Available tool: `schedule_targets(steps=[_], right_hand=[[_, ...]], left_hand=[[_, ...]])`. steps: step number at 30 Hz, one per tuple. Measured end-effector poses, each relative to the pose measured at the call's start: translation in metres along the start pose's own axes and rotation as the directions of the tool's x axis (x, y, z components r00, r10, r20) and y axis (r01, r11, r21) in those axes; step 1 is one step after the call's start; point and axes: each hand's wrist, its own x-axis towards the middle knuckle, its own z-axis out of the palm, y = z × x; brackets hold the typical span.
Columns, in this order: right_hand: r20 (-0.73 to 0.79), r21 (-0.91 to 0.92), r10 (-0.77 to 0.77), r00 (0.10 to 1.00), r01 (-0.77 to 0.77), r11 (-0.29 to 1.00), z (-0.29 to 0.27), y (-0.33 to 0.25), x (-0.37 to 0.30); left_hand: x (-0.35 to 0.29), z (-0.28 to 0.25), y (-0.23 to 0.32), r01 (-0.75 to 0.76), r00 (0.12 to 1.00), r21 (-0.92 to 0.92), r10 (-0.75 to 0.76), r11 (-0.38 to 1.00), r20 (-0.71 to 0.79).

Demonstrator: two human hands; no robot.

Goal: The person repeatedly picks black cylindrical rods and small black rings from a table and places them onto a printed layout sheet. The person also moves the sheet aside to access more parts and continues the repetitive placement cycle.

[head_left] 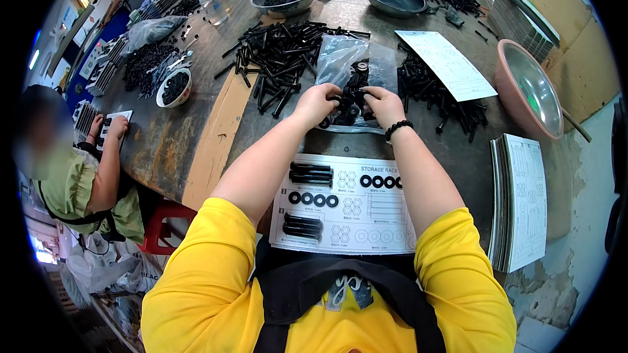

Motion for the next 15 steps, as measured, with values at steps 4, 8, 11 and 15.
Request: schedule_targets(steps=[4, 8, 11, 15], right_hand=[[0.02, 0.075, -0.032, 0.999, 0.03, 0.997, -0.002, 0.0, -0.002], [0.011, 0.096, 0.017, 1.0, -0.018, 0.995, -0.004, -0.011, -0.009], [-0.038, 0.078, 0.017, 0.999, -0.014, 0.997, -0.007, -0.022, -0.02], [-0.004, 0.218, 0.08, 0.997, -0.078, 0.973, -0.02, -0.021, -0.051]], left_hand=[[0.003, 0.002, -0.01, -0.097, 0.995, 0.109, 0.095, 0.989, 0.024], [0.002, -0.003, 0.008, -0.009, 0.996, 0.145, -0.003, 0.989, 0.089], [0.0, -0.001, 0.003, -0.023, 0.999, 0.125, 0.027, 0.992, -0.032], [-0.005, 0.001, 0.003, -0.074, 0.995, 0.358, 0.093, 0.931, -0.035]])
